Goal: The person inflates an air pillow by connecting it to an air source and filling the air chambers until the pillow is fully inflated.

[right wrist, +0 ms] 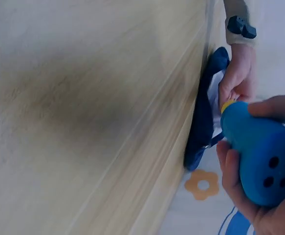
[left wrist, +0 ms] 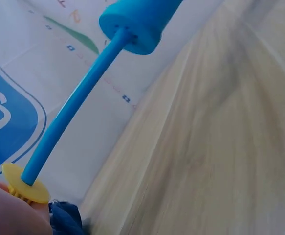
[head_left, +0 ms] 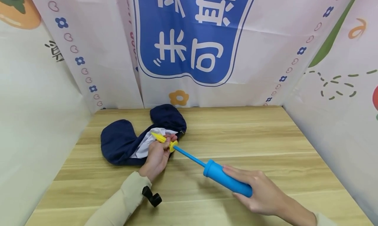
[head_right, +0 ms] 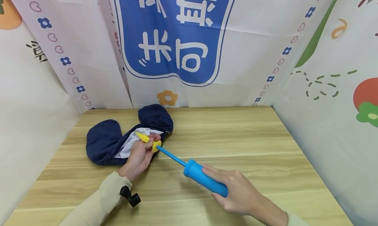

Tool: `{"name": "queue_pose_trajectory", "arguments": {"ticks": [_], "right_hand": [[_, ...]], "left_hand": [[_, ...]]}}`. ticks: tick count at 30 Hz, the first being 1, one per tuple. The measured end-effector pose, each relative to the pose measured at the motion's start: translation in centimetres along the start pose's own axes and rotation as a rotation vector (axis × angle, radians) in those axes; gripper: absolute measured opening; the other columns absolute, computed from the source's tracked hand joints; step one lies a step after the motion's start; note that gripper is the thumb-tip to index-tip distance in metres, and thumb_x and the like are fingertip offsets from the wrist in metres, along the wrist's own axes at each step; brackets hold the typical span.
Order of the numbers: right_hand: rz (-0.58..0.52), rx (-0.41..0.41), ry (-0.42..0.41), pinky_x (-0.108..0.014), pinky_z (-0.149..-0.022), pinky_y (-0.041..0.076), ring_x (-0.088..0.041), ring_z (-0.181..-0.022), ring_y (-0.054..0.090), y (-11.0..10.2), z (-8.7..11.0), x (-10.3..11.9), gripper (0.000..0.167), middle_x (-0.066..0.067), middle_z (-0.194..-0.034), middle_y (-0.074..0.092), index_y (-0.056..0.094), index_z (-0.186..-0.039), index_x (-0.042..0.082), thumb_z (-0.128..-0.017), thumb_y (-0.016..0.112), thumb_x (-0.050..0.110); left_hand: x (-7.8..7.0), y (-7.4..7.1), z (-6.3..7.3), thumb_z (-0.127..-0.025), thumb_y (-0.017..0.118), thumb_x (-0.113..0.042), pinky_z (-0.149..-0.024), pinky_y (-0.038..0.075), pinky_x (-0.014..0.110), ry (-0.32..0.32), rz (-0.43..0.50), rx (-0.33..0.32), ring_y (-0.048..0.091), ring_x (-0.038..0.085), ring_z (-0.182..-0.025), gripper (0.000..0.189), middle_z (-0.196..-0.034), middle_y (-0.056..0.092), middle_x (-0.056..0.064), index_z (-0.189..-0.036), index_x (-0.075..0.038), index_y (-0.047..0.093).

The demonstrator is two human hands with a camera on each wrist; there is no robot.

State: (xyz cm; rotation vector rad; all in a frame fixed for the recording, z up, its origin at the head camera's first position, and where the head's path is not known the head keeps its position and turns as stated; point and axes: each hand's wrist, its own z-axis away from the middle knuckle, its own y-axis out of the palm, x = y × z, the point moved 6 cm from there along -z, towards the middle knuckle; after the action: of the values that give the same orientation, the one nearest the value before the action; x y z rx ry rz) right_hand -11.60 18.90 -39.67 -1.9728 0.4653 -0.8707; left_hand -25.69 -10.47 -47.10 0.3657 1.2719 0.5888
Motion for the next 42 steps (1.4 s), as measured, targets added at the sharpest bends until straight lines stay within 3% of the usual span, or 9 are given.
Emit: {"name": "queue_pose_trajectory", "arguments": {"ticks": [4,11,16,19,23,29,34,38,42], "right_hand": [[0.069,-0.061,-0.058,-0.038,-0.079,0.066,-0.024,-0.108,0.078,0.3,-1.5,1.5,0.071,-0.009,-0.140,0.071,0.065,-0.145,0.013,-0.078,0.087,0.008],[0.066,-0.064,-0.047,-0.038,-0.081,0.066,-0.021,-0.103,0.079,3.7,-6.6,3.0,0.064,-0.011,-0.137,0.072,0.068,-0.140,0.007,-0.078,0.084,0.011],[0.056,-0.102,-0.090,-0.037,-0.082,0.066,-0.021,-0.106,0.078,5.3,-9.0,3.1,0.065,-0.014,-0.138,0.071,0.068,-0.140,0.005,-0.077,0.085,0.012],[0.029,-0.095,-0.117,-0.038,-0.085,0.065,-0.022,-0.113,0.076,5.6,-8.5,2.3,0.065,-0.015,-0.142,0.068,0.065,-0.144,0.005,-0.082,0.084,0.011],[-0.011,-0.025,-0.106,-0.042,-0.091,0.064,-0.025,-0.121,0.073,5.1,-6.3,0.9,0.067,-0.014,-0.150,0.062,0.058,-0.151,0.009,-0.088,0.081,0.013],[-0.044,0.037,-0.066,-0.046,-0.091,0.064,-0.028,-0.126,0.071,2.7,-2.3,-0.2,0.075,-0.009,-0.153,0.061,0.052,-0.156,0.016,-0.089,0.083,0.014],[-0.026,0.022,-0.045,-0.040,-0.086,0.065,-0.026,-0.121,0.073,0.1,0.2,-0.2,0.079,-0.005,-0.150,0.064,0.054,-0.155,0.020,-0.084,0.086,0.009],[0.046,-0.021,-0.058,-0.037,-0.081,0.066,-0.023,-0.112,0.077,-0.7,0.2,0.6,0.079,-0.005,-0.144,0.068,0.059,-0.151,0.019,-0.079,0.088,0.008],[0.113,-0.058,-0.063,-0.038,-0.079,0.066,-0.021,-0.106,0.079,0.5,-2.0,1.7,0.073,-0.005,-0.141,0.071,0.065,-0.145,0.014,-0.076,0.087,0.009]], "left_hand": [[0.3,0.3,0.7,-0.111,0.044,-0.001,-0.094,0.057,0.019,0.022,0.046,-0.042,0.071,0.005,-0.097,0.009,-0.107,0.069,-0.002,-0.118,-0.003,0.048],[1.5,0.2,2.4,-0.112,0.044,-0.006,-0.094,0.054,0.015,0.052,0.026,-0.132,0.068,0.003,-0.100,0.008,-0.108,0.068,-0.004,-0.120,-0.005,0.047],[1.8,0.6,2.7,-0.111,0.048,-0.005,-0.094,0.055,0.016,0.056,-0.017,-0.103,0.071,0.005,-0.099,0.007,-0.108,0.073,-0.002,-0.117,-0.003,0.050],[1.6,0.8,2.4,-0.110,0.049,-0.002,-0.095,0.056,0.018,0.050,-0.046,-0.058,0.072,0.007,-0.098,0.011,-0.111,0.073,0.003,-0.120,0.001,0.049],[1.2,0.3,1.8,-0.109,0.048,0.002,-0.094,0.058,0.020,0.021,-0.063,-0.027,0.073,0.007,-0.096,0.015,-0.108,0.072,0.002,-0.123,0.003,0.048],[0.2,-0.5,1.4,-0.108,0.050,0.003,-0.094,0.058,0.020,-0.001,-0.068,-0.022,0.075,0.006,-0.097,0.018,-0.111,0.074,0.002,-0.125,0.002,0.051],[-0.1,-0.1,1.2,-0.108,0.049,0.003,-0.094,0.058,0.021,0.013,-0.045,-0.017,0.074,0.006,-0.097,0.016,-0.107,0.074,0.000,-0.123,0.000,0.051],[0.5,0.6,1.5,-0.108,0.051,0.001,-0.091,0.058,0.018,0.022,-0.015,-0.032,0.073,0.004,-0.095,0.012,-0.102,0.074,-0.003,-0.120,-0.002,0.050],[1.5,1.0,1.9,-0.109,0.053,-0.003,-0.090,0.056,0.016,0.038,0.010,-0.091,0.072,0.003,-0.096,0.013,-0.106,0.075,-0.004,-0.121,-0.003,0.049]]}}
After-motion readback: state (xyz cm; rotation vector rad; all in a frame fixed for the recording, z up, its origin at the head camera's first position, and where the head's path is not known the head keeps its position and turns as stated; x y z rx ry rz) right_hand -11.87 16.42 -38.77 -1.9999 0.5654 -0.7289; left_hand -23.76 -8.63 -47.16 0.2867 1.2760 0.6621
